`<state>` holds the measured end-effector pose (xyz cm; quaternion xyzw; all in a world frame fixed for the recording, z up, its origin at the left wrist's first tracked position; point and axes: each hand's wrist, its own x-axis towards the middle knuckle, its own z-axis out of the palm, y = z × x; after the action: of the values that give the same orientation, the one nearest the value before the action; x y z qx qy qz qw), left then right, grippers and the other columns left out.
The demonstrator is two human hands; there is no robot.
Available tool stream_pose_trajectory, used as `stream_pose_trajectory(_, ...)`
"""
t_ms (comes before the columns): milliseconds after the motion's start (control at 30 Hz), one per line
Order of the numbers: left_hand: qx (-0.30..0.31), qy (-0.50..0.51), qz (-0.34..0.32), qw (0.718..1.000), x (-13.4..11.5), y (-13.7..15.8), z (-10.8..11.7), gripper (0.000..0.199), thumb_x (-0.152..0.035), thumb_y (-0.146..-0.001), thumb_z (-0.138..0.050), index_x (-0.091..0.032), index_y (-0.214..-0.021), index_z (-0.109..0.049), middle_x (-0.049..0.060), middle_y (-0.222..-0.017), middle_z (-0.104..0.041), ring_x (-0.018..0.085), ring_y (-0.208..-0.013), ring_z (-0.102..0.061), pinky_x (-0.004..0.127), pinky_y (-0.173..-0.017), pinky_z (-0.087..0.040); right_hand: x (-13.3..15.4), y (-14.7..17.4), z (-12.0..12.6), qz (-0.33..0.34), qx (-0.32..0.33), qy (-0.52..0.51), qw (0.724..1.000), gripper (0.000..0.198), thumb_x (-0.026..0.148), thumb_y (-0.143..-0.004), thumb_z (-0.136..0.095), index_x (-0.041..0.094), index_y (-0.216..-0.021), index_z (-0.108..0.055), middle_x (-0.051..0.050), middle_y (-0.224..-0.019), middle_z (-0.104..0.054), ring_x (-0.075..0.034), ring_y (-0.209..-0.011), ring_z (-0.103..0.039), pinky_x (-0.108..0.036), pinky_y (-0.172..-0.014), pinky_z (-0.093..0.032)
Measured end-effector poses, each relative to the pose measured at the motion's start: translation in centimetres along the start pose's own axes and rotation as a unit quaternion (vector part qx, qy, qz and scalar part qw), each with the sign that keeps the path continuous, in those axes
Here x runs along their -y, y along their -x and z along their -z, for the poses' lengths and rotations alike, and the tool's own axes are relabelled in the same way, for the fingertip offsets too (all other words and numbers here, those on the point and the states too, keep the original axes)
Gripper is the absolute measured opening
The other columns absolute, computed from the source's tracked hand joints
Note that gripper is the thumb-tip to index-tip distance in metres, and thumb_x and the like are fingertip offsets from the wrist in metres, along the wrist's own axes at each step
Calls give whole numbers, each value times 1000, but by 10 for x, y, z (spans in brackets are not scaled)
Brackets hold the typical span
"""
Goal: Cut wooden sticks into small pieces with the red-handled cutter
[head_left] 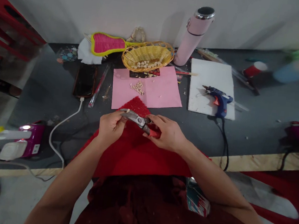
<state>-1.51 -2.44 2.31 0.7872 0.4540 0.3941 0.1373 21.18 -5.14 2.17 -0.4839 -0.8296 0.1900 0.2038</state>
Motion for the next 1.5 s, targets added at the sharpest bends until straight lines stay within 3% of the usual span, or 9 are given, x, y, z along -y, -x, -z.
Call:
stream_pose_trajectory(167, -7, -1, -4, 1000, -4, -1, 1, 26, -23, -89, -50, -17, -67, -63, -1, -57, -63, 9, -49, -56, 19, -52, -43, 5, 2, 0, -12, 2, 2, 1000, 51, 42, -81, -61, 14, -122, -52, -10, -99, -65, -21, -82, -63, -34, -73, -51)
stream_pose_trajectory(333, -23, 10, 4, 1000, -4, -3, 0, 15, -22, -86, -55, -18, -84, -68, 1, -76, -72, 11, -64, -65, 19, -59, -47, 3, -1, -2, 2, -19, -22, 1000, 52, 47, -83, -58, 15, -123, -49, -13, -113, -63, -25, -98, -63, -38, -85, -51)
stream_pose_trajectory(500, -17, -3, 10, 1000, 2, -1, -3, 18, -17, -86, -51, -19, -84, -69, -3, -57, -65, 10, -53, -61, 19, -55, -46, -3, -3, -2, 6, -8, 5, 1000, 58, 48, -81, -59, 17, -129, -46, -14, -122, -60, -27, -110, -58, -44, -94, -48)
stream_pose_trajectory(633, 2, -7, -10, 1000, 5, 0, -3, 18, -14, -85, -50, -18, -84, -68, -3, -56, -64, 11, -53, -61, 20, -56, -46, -8, -3, -1, 18, -2, 20, 1000, 62, 50, -80, -60, 17, -131, -44, -13, -125, -58, -28, -114, -55, -46, -98, -45)
stream_pose_trajectory(900, 12, -25, -18, 999, 4, -1, -2, 19, -18, -87, -48, -18, -80, -65, -1, -59, -64, 12, -55, -61, 21, -56, -45, -5, -1, 0, 7, 6, 8, 1000, 59, 45, -79, -63, 14, -127, -48, -13, -116, -62, -24, -99, -60, -38, -88, -50)
stream_pose_trajectory(1033, 5, -31, -25, 999, 1, 0, -2, 25, -20, -89, -47, -18, -67, -59, -2, -57, -60, 10, -51, -57, 21, -53, -41, 3, 0, 3, -13, 16, 8, 1000, 53, 40, -79, -62, 15, -124, -51, -10, -101, -65, -20, -83, -62, -33, -75, -50)
stream_pose_trajectory(1167, 1, -31, -22, 999, -2, -1, -1, 29, -20, -89, -49, -17, -61, -55, -2, -53, -56, 9, -48, -54, 20, -50, -39, 5, 1, 3, -21, 19, 6, 1000, 49, 41, -81, -59, 15, -122, -52, -10, -98, -65, -20, -80, -62, -33, -73, -50)
stream_pose_trajectory(1400, -31, -9, 8, 999, -3, -2, -1, 14, -21, -86, -55, -18, -90, -68, 2, -81, -73, 12, -70, -67, 20, -64, -49, -1, -2, -2, 2, -10, -16, 1000, 54, 48, -83, -58, 16, -125, -48, -13, -115, -63, -24, -99, -62, -39, -86, -51)
stream_pose_trajectory(1500, -27, -18, 14, 999, 1, 0, -3, 16, -19, -86, -53, -19, -88, -68, -1, -65, -70, 12, -60, -65, 20, -59, -48, -5, -3, -1, 2, -4, 4, 1000, 58, 48, -81, -60, 16, -128, -46, -13, -121, -60, -27, -107, -59, -43, -92, -49)
